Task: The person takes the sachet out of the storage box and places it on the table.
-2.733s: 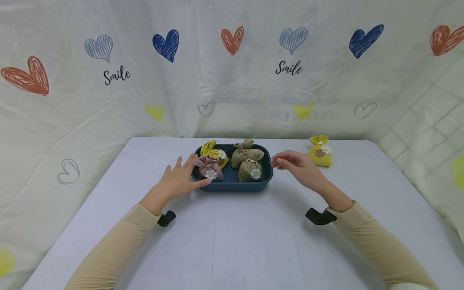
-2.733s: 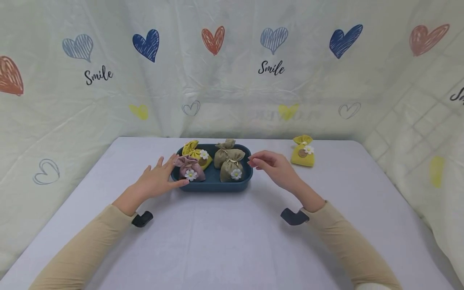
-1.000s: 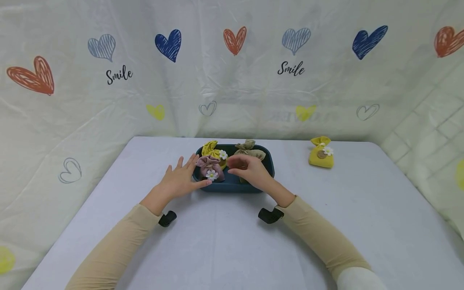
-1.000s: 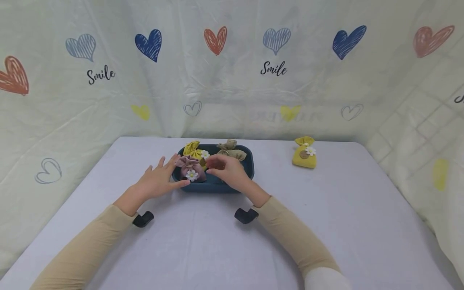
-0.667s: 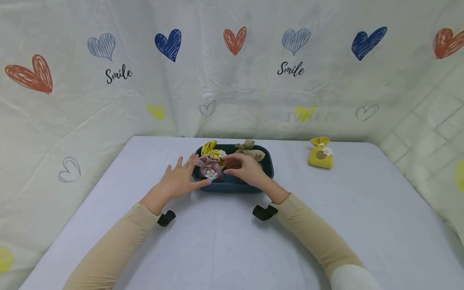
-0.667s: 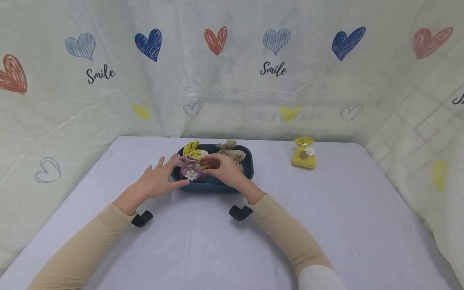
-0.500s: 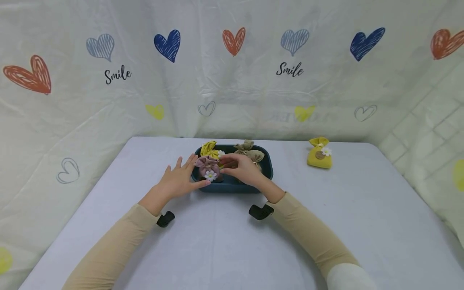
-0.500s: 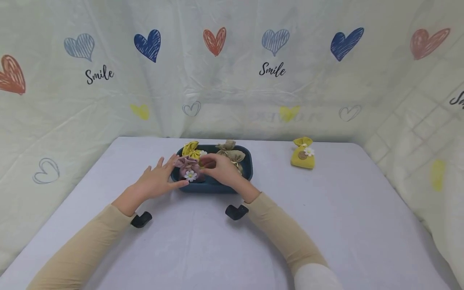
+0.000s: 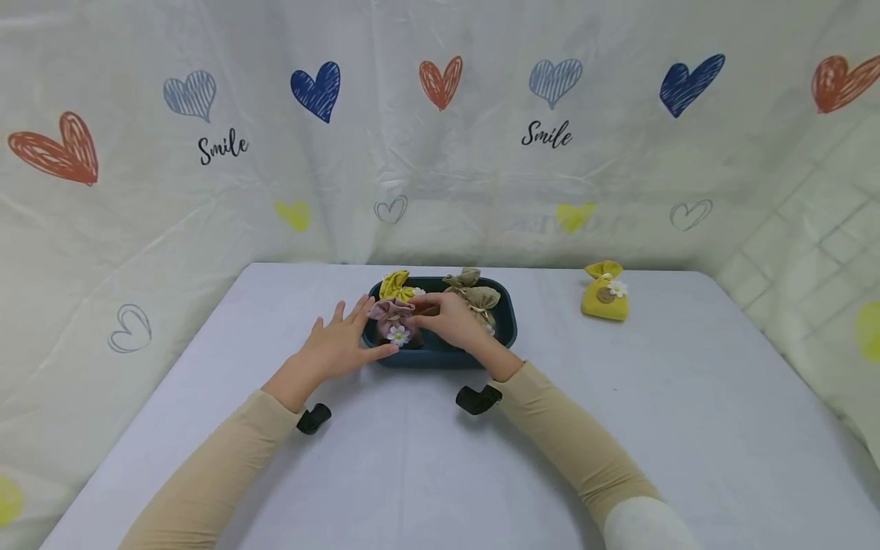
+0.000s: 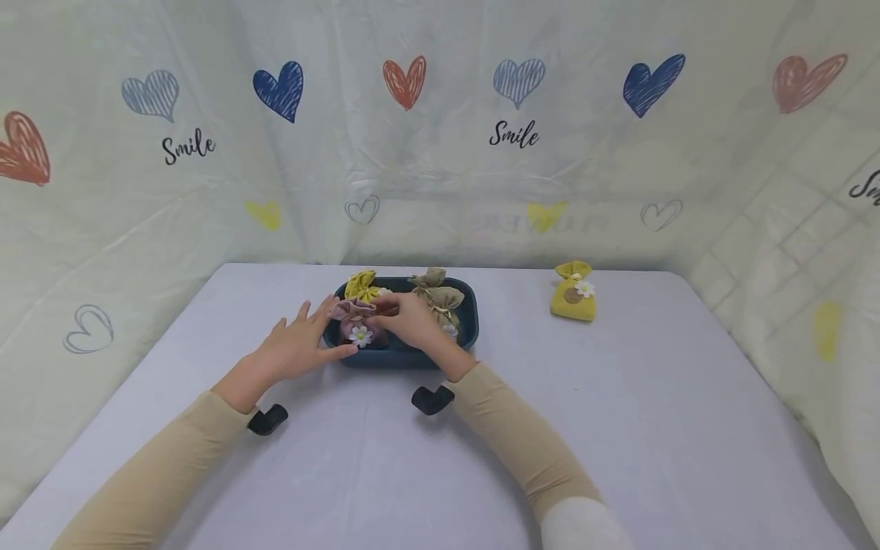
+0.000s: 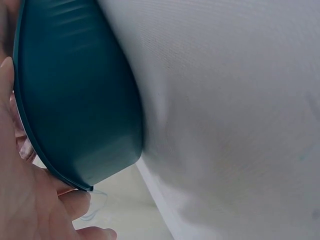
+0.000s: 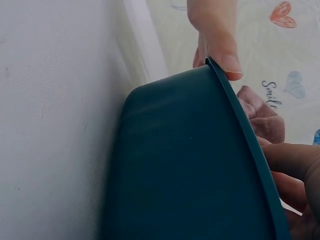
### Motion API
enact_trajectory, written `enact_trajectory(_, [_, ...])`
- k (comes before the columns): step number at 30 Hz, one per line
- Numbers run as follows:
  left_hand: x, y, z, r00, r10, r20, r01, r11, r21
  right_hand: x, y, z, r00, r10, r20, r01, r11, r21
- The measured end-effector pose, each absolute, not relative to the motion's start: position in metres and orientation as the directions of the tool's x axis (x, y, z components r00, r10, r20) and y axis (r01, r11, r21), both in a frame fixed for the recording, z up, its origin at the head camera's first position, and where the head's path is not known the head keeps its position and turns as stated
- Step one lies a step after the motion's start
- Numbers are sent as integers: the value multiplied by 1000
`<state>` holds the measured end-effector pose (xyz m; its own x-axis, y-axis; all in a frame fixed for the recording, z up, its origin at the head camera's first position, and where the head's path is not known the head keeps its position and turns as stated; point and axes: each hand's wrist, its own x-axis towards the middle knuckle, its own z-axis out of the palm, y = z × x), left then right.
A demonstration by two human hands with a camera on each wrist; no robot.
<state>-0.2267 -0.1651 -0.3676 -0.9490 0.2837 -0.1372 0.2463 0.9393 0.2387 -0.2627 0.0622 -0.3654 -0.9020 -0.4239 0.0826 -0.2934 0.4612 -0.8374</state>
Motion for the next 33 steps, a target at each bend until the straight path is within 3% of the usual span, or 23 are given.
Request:
enact_trajectory(18, [-225,-164,-366,-949,284,-138,246,939,242,-266,53,-368,-921,-375,102,-290,487,-824])
enact_trajectory(26, [-224,-164,-364,-948,289,-135,251,936,246,-264,50,-366,-907,-393,153,-349,494,-796])
enact_trajectory(33, [-224,-165,-365,-949,289,-129,250,935,250,-266,50,-367,-916,-382,123,-296,438,-849])
